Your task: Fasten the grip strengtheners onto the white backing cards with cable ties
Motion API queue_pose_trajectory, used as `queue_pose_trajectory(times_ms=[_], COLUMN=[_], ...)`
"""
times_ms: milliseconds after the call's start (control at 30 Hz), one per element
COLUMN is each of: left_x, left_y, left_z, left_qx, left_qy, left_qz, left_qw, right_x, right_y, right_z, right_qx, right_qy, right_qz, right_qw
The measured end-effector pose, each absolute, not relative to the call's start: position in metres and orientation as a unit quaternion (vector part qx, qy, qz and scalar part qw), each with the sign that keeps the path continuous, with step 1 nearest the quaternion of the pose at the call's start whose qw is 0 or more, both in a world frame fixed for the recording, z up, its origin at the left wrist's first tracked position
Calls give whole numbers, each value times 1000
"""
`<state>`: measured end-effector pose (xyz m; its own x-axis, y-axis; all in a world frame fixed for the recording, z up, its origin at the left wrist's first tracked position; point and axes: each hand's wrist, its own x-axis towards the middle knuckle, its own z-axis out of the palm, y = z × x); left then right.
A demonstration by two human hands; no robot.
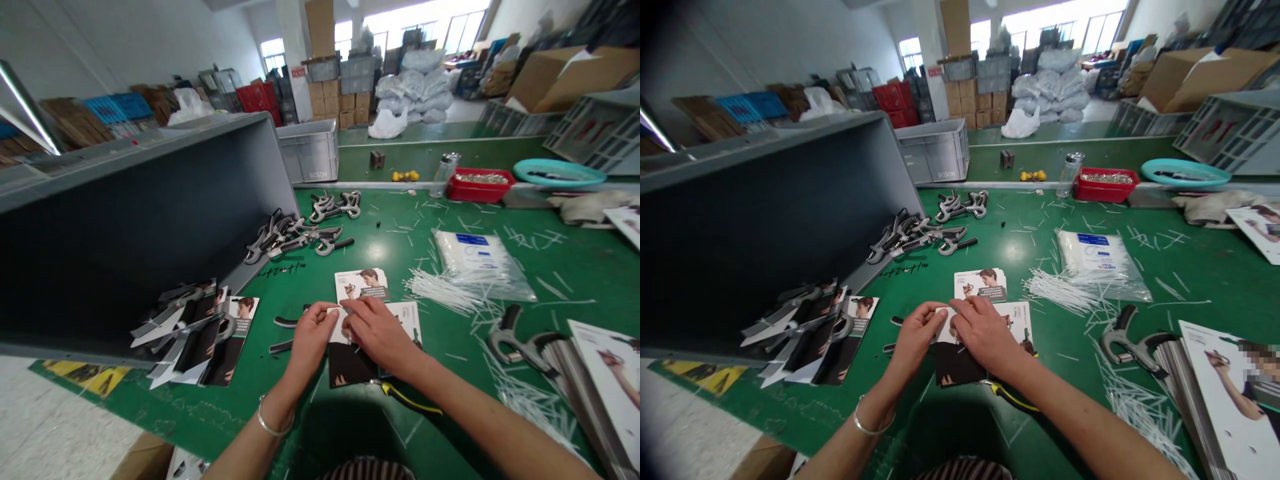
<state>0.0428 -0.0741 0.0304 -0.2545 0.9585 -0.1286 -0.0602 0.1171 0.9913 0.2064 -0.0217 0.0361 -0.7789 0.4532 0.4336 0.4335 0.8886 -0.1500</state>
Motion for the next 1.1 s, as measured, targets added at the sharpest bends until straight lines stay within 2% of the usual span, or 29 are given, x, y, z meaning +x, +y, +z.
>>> queue_pose_trajectory(times_ms=[100,200,300,433,500,600,667,733,833,967,1033,1100], left_x=[44,39,35,47,60,73,65,39,-17,-69,-79,-85], left_y=[-74,-72,-72,-76,-81,-93,-102,-110,-109,-91,-86,-87], left_z=[25,17,9,-5,-13,-21,-21,-16,-3,11,13,14], left_qx=[414,396,304,227,207,243,340,477,637,718,733,722], left_qy=[606,640,631,582,575,611,652,684,703,684,668,680], left_qz=[530,539,594,621,618,587,542,464,277,22,-30,-29], left_qw=[425,379,396,473,495,472,406,298,153,125,120,127], right_x=[206,215,234,257,259,253,248,247,249,256,262,268], right_y=[-17,-8,4,9,6,3,6,13,26,25,18,12], right_z=[31,35,43,41,27,0,-15,-24,-26,-24,-26,-27], right_qx=[-217,-208,-262,-361,-360,-323,-302,-284,-258,-290,-337,-356], right_qy=[-943,-940,-912,-848,-843,-859,-869,-877,-888,-880,-871,-875], right_qz=[28,92,135,169,216,274,280,283,295,268,216,180], right_qw=[249,253,285,350,337,288,272,264,242,264,286,275])
